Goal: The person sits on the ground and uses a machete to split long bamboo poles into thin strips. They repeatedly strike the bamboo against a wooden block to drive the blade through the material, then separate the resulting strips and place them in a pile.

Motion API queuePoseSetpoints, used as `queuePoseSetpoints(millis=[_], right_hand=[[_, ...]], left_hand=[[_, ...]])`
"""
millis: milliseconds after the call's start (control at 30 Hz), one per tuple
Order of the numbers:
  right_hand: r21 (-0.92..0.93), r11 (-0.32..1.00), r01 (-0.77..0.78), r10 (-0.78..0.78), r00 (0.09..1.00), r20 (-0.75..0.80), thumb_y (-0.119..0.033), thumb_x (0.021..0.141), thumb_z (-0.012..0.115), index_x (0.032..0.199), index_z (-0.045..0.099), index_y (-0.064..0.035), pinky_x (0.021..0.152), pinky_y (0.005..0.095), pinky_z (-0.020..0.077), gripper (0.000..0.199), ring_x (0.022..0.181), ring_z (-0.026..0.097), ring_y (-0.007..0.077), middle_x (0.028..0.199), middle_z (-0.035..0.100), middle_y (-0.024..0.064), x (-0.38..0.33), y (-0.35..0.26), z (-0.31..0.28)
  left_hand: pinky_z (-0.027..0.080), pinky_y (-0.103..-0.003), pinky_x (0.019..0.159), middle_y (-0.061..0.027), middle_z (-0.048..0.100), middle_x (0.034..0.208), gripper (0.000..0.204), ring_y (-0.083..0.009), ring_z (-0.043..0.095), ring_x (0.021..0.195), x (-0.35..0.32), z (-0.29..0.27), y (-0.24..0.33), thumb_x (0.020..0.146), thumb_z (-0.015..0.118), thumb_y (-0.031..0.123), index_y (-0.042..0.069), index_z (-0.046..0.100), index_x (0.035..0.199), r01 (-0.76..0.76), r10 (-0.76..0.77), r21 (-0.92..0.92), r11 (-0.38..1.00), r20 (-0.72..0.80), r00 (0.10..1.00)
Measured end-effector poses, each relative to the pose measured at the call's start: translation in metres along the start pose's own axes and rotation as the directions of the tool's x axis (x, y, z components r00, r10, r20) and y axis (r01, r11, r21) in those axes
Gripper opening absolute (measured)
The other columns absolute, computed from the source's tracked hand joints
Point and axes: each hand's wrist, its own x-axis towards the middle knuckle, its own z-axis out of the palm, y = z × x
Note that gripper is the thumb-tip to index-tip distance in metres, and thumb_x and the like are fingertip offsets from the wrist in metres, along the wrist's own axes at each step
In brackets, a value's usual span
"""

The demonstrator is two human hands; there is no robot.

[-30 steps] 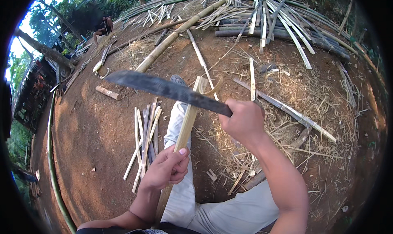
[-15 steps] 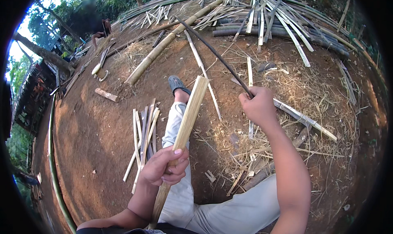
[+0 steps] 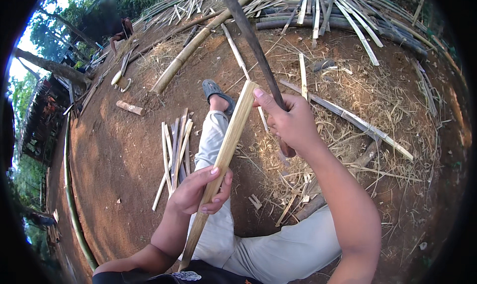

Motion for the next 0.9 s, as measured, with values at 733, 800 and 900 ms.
queuePoseSetpoints(millis=[733,800,900], right_hand=[[-0.744,0.636,0.205,-0.236,0.969,0.065,-0.023,0.093,0.062,0.074,0.064,-0.0021,0.045,0.0355,0.0410,0.029,0.042,0.049,0.0175,0.050,0.052,0.0048,-0.017,0.009,0.020],[-0.809,0.459,0.368,-0.334,0.915,0.227,-0.023,0.091,0.063,0.073,0.064,-0.0029,0.049,0.0400,0.0452,0.027,0.047,0.057,0.0266,0.054,0.056,0.0115,-0.029,0.018,0.031],[-0.791,0.323,0.521,-0.409,0.830,0.380,-0.018,0.084,0.067,0.067,0.059,-0.0033,0.053,0.0433,0.0471,0.023,0.054,0.061,0.0355,0.058,0.059,0.0168,-0.041,0.021,0.051]], left_hand=[[0.026,-0.020,0.038,0.0002,0.039,0.063,0.035,-0.0051,0.031,0.043,-0.036,-0.012,0.007,0.108,0.030,0.037,0.006,0.048,0.103,-0.053,0.094,0.199,0.979,-0.205,0.974],[0.026,-0.020,0.040,-0.0008,0.041,0.065,0.034,-0.0058,0.032,0.044,-0.030,-0.003,0.013,0.108,0.031,0.037,0.007,0.047,0.102,-0.117,0.170,0.230,0.966,-0.225,0.959],[0.027,-0.021,0.040,-0.0009,0.042,0.067,0.033,-0.0059,0.034,0.044,-0.025,0.006,0.009,0.108,0.033,0.037,0.008,0.047,0.103,-0.208,0.285,0.279,0.938,-0.275,0.918]])
